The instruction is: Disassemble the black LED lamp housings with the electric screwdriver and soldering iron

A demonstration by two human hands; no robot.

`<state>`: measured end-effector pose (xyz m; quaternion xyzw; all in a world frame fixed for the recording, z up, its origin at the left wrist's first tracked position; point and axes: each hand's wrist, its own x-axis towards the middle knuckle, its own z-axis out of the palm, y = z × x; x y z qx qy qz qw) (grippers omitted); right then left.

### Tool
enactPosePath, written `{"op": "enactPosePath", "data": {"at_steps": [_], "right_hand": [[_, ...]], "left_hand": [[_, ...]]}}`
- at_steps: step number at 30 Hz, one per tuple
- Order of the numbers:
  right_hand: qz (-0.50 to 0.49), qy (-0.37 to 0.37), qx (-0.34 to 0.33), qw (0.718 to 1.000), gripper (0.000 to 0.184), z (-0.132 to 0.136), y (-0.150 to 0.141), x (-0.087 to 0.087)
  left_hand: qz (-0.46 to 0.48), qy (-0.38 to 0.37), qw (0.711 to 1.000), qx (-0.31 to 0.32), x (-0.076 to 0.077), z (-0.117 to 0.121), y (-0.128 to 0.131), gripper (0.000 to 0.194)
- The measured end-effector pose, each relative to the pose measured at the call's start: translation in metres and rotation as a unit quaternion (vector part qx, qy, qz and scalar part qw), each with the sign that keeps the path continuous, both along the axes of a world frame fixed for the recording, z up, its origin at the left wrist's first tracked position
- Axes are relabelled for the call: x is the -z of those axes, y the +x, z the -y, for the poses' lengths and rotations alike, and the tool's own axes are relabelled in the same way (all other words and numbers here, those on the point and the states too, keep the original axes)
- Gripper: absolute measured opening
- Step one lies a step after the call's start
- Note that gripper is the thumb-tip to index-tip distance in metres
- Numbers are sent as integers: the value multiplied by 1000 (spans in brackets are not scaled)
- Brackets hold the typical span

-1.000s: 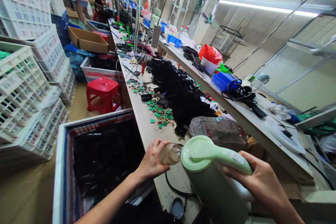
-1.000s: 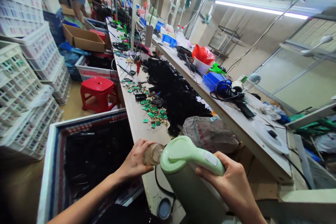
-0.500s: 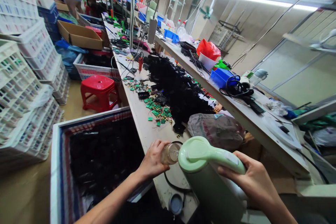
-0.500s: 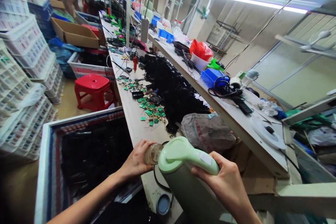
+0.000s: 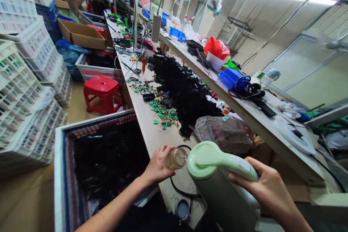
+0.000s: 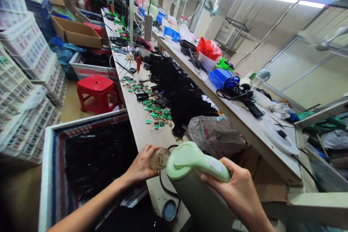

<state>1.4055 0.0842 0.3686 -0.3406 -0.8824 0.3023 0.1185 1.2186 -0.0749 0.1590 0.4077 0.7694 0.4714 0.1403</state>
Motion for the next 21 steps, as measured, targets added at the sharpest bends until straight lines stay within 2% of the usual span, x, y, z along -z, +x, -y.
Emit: {"op": "enactPosePath", "data": {"at_steps": [12,17,21], "right_hand": [[-4,-15,13,1000,34,4,2,-2],[-23,-10,21,999,34,5,5,-1],[-49,-18,37,998,36,6,13,7]], "left_hand": [[7,0,1000,-1,11,-2,-2,70],[35,10,999,-9,6,-3,-1,68],[97,46,994,-1,-2,-2,1,63]]}}
